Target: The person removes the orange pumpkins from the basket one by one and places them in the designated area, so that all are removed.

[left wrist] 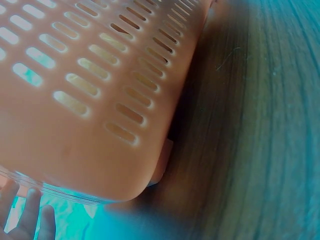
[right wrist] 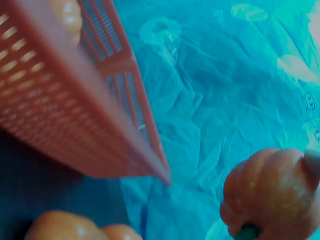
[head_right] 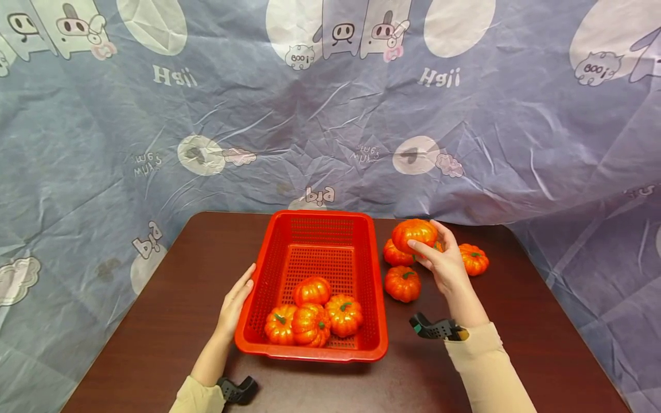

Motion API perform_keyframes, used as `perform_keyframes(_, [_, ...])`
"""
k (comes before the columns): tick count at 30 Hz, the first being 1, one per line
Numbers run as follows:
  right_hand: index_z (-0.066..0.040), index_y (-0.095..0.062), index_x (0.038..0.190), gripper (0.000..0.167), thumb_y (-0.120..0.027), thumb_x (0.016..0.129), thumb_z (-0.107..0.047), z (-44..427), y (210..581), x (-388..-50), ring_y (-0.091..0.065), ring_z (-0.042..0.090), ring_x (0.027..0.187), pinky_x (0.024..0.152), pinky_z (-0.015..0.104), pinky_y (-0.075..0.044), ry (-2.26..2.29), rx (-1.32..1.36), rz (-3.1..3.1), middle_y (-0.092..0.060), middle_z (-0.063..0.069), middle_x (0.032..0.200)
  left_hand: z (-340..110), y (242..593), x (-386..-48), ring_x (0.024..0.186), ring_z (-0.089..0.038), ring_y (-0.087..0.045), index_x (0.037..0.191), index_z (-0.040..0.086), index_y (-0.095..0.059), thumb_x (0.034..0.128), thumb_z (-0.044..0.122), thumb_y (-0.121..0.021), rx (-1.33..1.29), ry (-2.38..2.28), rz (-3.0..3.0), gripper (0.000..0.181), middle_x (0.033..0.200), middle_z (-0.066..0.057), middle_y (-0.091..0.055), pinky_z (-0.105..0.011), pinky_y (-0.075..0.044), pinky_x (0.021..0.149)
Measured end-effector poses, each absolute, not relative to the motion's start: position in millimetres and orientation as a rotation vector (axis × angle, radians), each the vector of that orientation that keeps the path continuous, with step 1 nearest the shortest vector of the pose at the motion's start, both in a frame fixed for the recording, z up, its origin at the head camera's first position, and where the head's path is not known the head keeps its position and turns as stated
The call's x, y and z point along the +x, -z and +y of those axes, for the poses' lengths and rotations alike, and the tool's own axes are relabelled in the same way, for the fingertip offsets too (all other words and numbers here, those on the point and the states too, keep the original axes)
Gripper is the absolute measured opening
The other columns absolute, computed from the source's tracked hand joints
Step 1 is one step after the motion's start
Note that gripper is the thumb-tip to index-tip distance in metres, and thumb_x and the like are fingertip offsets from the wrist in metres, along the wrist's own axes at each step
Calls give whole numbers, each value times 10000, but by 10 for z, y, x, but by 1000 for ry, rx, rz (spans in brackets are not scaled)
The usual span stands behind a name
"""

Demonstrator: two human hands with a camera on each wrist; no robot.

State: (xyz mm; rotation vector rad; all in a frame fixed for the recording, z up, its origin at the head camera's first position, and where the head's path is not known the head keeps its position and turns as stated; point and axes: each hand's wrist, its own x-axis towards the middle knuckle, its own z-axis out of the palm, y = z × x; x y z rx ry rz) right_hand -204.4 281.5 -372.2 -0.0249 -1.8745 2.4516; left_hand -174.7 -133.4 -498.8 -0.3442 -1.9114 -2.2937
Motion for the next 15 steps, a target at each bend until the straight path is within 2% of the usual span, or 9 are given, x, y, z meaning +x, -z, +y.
perform_keyframes(4, [-178, -192, 1467, 788, -653, 853, -4, 2928, 3805, -1989, -448, 93, 1046, 767, 238, -494, -2424, -73, -1893, -227, -3, 1414, -1340, 4986, -1742, 1337, -195, -310, 1441, 41, -362, 1014, 174, -406, -339, 2288, -1924, 449, 1483, -100, -329, -171, -313, 1023])
perform_keyframes(6, [-181, -218, 1442, 762, -655, 847, 7, 2977, 3848, -1969, -451, 92, 1037, 759, 223, -495, -2438, -86, -1854, -276, 6, 1369, -1341, 4984, -1740, 1338, -197, -309, 1443, 43, -359, 1014, 180, -406, -340, 2288, -1925, 452, 1484, -98, -327, -171, -313, 1022])
perform_keyframes(11, [-183, -363, 1271, 566, -647, 839, 47, 3101, 3977, -1924, -527, 91, 970, 758, 213, -516, -2479, -83, -1755, -399, -4, 1185, -1336, 4980, -1736, 1343, -196, -298, 1441, 37, -360, 1013, 181, -408, -352, 2276, -1925, 454, 1484, -100, -325, -170, -300, 1031])
perform_keyframes(15, [-157, -352, 1357, 619, -642, 847, 39, 3200, 4074, -1881, -506, 84, 985, 766, 204, -513, -2454, -100, -1780, -377, -34, 1202, -1331, 4976, -1738, 1342, -201, -298, 1440, 31, -358, 1012, 178, -409, -358, 2279, -1916, 455, 1485, -104, -323, -172, -300, 1032])
